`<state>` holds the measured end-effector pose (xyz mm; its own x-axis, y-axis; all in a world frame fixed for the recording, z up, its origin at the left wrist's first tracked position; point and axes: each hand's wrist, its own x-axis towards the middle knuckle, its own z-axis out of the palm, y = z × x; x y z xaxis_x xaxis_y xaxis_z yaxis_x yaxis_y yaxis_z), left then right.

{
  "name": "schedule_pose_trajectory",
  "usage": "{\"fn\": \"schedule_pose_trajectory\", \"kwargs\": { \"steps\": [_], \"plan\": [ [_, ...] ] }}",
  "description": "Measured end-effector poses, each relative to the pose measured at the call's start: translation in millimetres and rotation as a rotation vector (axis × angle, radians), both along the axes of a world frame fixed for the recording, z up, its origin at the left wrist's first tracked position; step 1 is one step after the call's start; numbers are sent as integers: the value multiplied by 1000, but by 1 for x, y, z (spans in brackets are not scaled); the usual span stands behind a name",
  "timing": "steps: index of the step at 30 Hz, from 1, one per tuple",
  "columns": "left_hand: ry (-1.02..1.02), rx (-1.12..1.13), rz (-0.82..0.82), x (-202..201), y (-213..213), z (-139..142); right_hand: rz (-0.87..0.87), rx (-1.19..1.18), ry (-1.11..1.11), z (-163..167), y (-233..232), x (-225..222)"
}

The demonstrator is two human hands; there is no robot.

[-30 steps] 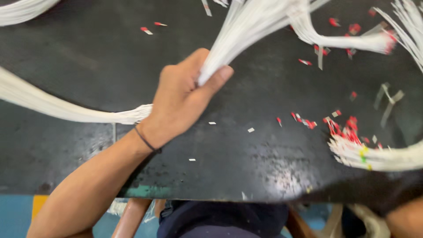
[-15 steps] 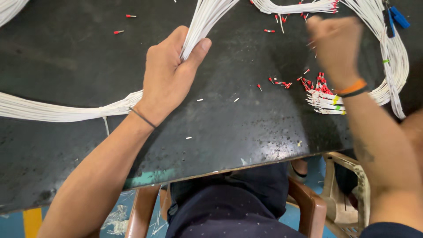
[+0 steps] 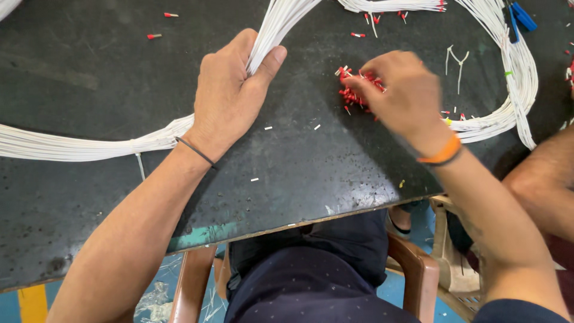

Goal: The person holds a large bundle of white wires on a workbench and separates individual wires one at a time from the bundle, fanning them out and aligning the stripped ends with red connectors. They gather and reposition the bundle while working through the wires.

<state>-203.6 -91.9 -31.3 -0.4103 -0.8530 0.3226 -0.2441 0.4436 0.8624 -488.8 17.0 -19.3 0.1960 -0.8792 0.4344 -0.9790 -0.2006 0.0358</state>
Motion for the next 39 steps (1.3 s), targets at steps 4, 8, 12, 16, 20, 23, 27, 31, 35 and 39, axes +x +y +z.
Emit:
{"fn": "schedule_pose_trajectory", "kwargs": {
  "steps": [4, 8, 12, 16, 20, 23, 27, 31, 35, 39],
  "plan": [
    [22, -8, -7, 1, 1, -3, -114, 83, -108, 44, 34, -53],
    [27, -37, -13, 2, 3, -3, -578, 311, -444, 50, 59, -118],
    [21, -13, -16, 2, 6, 0, -704, 488, -493, 24, 69, -144],
    [36, -5, -28, 1, 9, 1, -598, 482, -350, 10, 60, -129],
    [51, 10, -38, 1, 9, 1, -560, 489, -541, 9, 39, -95],
    [39, -7, -30, 2, 8, -1, -488, 489, -681, 9, 22, -69],
    [31, -15, -12, 1, 5, -4, -402, 551, -878, 11, 5, -43],
    [27, 34, -9, -2, 5, -2, -284, 461, -788, 23, 7, -28],
    [69, 223, -52, -7, 12, 12, -240, 174, -669, 39, 16, -15],
    [-8, 242, -153, -18, 22, 31, -176, 188, -1102, 41, 3, 1]
  ]
}}
